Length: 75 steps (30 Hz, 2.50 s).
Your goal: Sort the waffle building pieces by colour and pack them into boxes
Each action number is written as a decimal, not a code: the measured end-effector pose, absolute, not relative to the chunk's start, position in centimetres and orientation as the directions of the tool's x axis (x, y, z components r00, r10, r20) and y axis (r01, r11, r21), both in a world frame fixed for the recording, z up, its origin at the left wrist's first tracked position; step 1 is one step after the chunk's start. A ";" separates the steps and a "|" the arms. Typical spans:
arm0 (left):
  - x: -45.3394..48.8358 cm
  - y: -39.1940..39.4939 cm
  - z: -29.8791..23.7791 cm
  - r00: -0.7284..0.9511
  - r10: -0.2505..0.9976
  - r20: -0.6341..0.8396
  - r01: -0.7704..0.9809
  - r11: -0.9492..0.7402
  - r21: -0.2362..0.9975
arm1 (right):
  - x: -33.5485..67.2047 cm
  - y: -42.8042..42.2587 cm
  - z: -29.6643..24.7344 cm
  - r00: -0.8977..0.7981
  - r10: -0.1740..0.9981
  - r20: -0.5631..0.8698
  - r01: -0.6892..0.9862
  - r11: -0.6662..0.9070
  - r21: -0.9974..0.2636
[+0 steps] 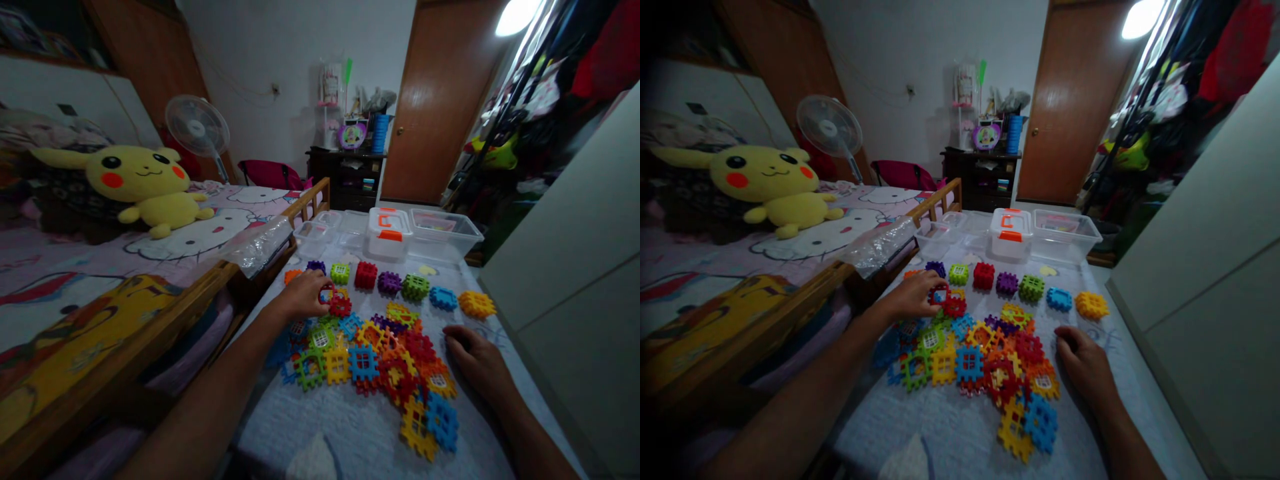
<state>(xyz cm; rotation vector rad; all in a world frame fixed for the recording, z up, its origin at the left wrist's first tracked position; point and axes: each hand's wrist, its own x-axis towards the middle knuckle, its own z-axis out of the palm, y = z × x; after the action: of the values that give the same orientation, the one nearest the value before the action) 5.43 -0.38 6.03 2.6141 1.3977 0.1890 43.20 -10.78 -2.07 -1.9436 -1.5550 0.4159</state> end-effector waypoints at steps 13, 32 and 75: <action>8.7 1.5 4.0 0.683 0.712 -0.162 0.726 -0.640 0.251 | 43.1 -10.9 -2.0 0.254 0.955 0.153 0.762 -0.100 -0.640; 8.9 1.8 4.7 0.734 0.659 -0.163 0.679 -0.713 0.173 | 43.0 -10.7 -1.7 0.264 0.953 0.147 0.746 -0.105 -0.657; 5.0 -2.5 5.3 0.612 0.785 0.097 0.709 -0.599 0.371 | 40.4 -10.9 -2.0 0.126 0.956 0.264 0.748 0.083 -0.658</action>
<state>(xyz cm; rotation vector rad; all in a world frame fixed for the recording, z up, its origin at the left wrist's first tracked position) 4.96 -2.45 5.26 2.5440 1.2126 0.3624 40.35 -10.86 -2.02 -1.7082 -1.6657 0.3784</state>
